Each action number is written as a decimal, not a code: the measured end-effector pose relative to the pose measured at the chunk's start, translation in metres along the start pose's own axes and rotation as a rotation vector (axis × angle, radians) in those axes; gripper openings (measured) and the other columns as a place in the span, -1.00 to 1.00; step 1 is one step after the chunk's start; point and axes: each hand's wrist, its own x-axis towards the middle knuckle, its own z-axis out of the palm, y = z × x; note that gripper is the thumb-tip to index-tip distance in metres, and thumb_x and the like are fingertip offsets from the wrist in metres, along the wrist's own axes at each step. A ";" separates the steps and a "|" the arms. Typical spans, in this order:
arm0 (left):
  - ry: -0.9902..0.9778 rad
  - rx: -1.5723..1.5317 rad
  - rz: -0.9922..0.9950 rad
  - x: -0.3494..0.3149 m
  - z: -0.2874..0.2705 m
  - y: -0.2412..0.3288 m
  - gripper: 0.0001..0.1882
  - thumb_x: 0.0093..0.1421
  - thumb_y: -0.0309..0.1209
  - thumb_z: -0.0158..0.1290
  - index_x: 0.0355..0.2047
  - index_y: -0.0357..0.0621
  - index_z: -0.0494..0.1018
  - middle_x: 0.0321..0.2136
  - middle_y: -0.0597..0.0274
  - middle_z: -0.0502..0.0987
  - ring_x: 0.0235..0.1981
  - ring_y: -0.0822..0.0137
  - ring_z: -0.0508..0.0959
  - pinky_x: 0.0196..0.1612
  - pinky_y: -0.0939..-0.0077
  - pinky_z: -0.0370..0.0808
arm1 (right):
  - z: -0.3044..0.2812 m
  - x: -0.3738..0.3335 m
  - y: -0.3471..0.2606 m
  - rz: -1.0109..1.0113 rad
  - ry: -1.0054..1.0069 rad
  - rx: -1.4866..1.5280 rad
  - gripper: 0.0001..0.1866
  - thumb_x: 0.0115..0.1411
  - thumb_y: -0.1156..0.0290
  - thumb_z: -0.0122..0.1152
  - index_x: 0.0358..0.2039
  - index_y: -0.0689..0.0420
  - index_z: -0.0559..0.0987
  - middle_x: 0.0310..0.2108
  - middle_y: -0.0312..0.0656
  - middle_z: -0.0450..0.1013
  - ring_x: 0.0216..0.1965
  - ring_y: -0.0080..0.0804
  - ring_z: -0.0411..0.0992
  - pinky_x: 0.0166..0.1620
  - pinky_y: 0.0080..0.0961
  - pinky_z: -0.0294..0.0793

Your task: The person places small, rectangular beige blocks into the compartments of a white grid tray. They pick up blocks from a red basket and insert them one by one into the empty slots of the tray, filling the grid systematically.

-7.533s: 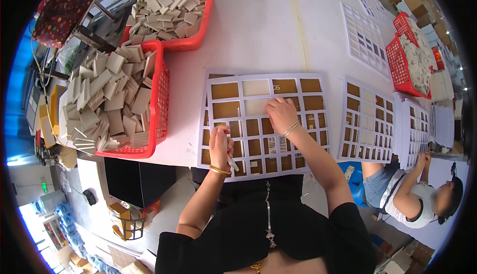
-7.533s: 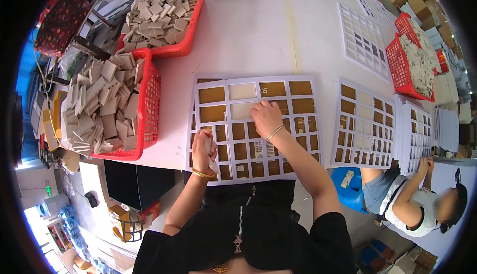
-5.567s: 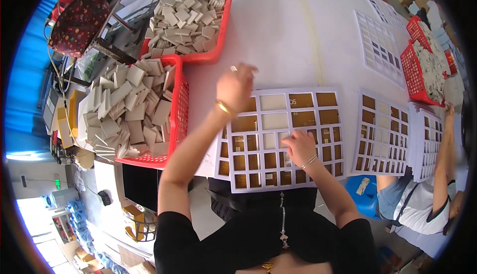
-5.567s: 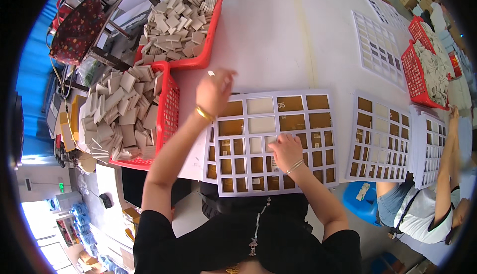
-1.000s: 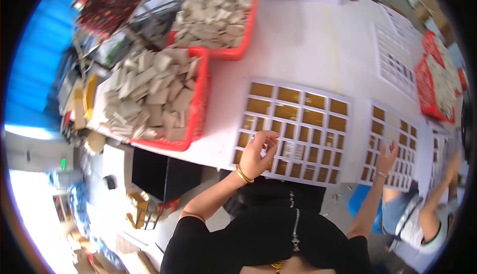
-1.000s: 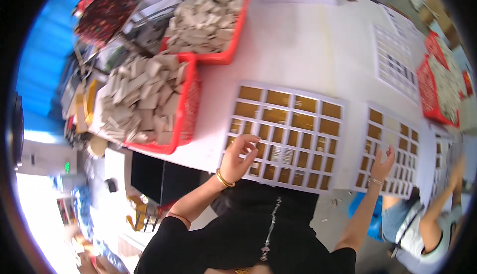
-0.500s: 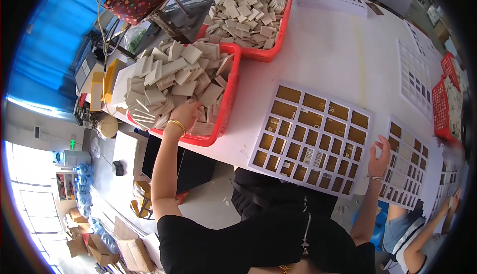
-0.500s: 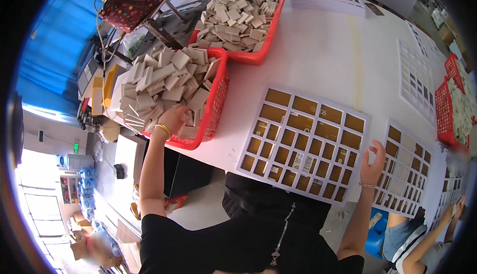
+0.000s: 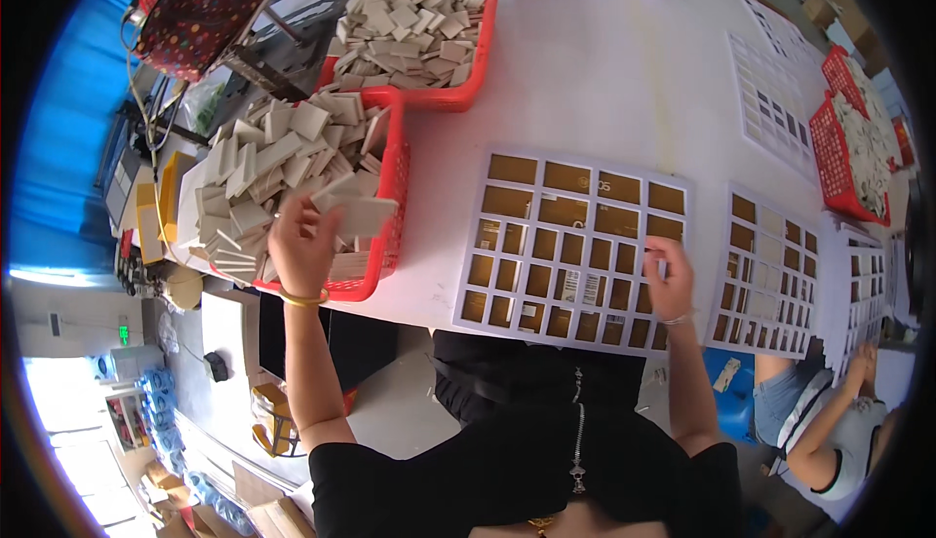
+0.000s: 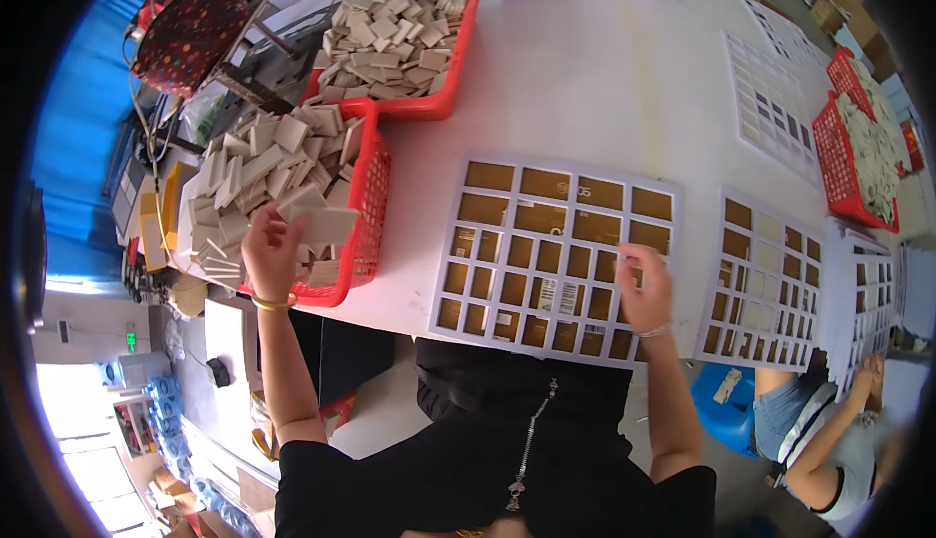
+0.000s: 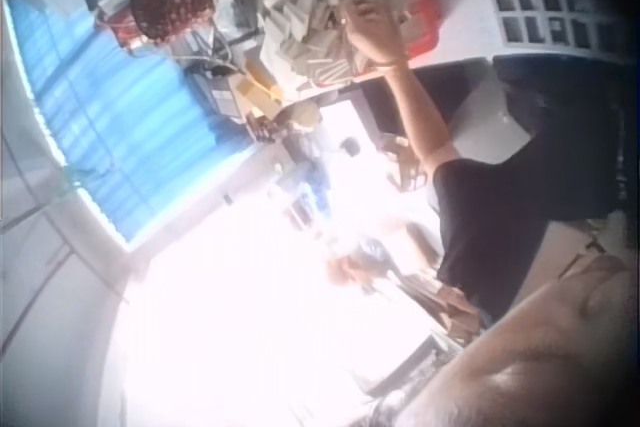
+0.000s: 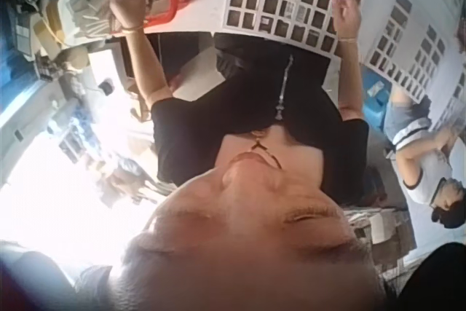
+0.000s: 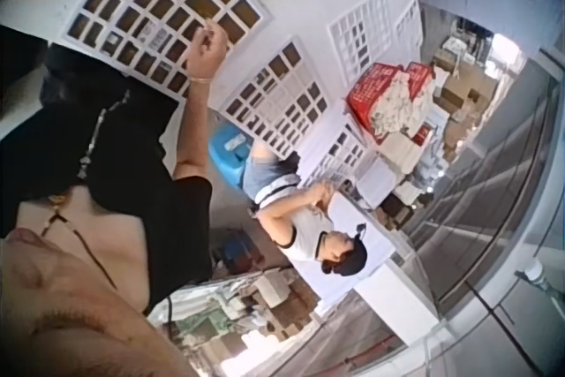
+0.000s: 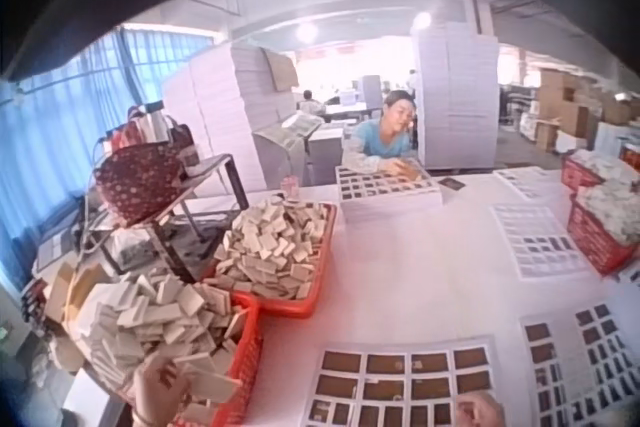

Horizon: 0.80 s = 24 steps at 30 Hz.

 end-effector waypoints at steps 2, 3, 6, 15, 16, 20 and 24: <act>-0.103 -0.248 0.001 -0.013 0.024 0.021 -0.77 -0.01 -0.54 0.23 -0.32 -0.25 0.48 -0.67 0.39 0.41 -0.61 0.67 0.38 -0.59 0.77 0.26 | 0.016 0.005 -0.040 -0.018 -0.121 0.119 -0.76 0.12 0.56 0.17 -0.16 0.18 0.52 -0.29 -0.20 0.50 -0.35 -0.48 0.48 -0.25 -0.56 0.46; -0.200 -0.205 0.062 -0.021 0.037 0.035 -0.76 -0.03 -0.54 0.24 -0.32 -0.24 0.49 -0.66 0.40 0.41 -0.62 0.67 0.35 -0.59 0.75 0.26 | 0.029 0.002 -0.040 -0.008 -0.152 0.254 -0.74 0.12 0.55 0.17 -0.14 0.18 0.50 -0.30 -0.20 0.50 -0.36 -0.51 0.48 -0.30 -0.59 0.46; -0.521 -0.181 0.271 -0.053 0.082 0.065 -0.66 -0.12 -0.42 0.34 -0.30 -0.18 0.50 -0.51 0.25 0.50 -0.60 0.42 0.48 -0.53 0.59 0.42 | 0.044 0.008 -0.085 -0.171 -0.302 0.385 -0.70 0.09 0.51 0.22 -0.13 0.20 0.50 -0.34 -0.22 0.47 -0.53 -0.58 0.39 -0.40 -0.61 0.40; -0.737 -0.408 0.199 -0.107 0.167 0.079 -0.62 -0.09 -0.49 0.32 -0.22 -0.17 0.50 -0.69 0.40 0.38 -0.68 0.55 0.35 -0.59 0.64 0.33 | 0.039 -0.006 -0.063 0.059 -0.557 0.429 -0.83 0.12 0.48 0.22 -0.25 0.18 0.51 -0.50 -0.29 0.44 -0.58 -0.63 0.32 -0.51 -0.66 0.32; -0.759 -0.394 0.195 -0.106 0.167 0.084 -0.62 -0.08 -0.50 0.31 -0.20 -0.17 0.50 -0.69 0.41 0.37 -0.68 0.55 0.34 -0.59 0.64 0.32 | 0.037 -0.008 -0.057 0.092 -0.571 0.426 -0.76 0.14 0.49 0.18 -0.15 0.17 0.50 -0.45 -0.26 0.45 -0.57 -0.62 0.34 -0.48 -0.63 0.37; -0.729 -0.404 0.212 -0.090 0.180 0.075 -0.57 -0.01 -0.57 0.23 -0.08 -0.13 0.48 -0.66 0.42 0.36 -0.65 0.57 0.30 -0.57 0.66 0.29 | 0.028 -0.009 -0.027 0.211 -0.252 0.344 -0.61 0.17 0.51 0.11 0.05 0.13 0.43 -0.30 -0.22 0.43 -0.52 -0.63 0.41 -0.46 -0.67 0.45; -0.516 -0.378 0.033 -0.066 0.220 0.036 -0.68 0.06 -0.49 0.15 -0.13 -0.10 0.46 -0.65 0.28 0.41 -0.64 0.50 0.40 -0.56 0.59 0.35 | -0.002 0.010 -0.009 0.408 -0.005 0.478 -0.64 0.22 0.52 0.05 0.04 0.13 0.40 -0.34 -0.27 0.39 -0.45 -0.65 0.44 -0.51 -0.77 0.45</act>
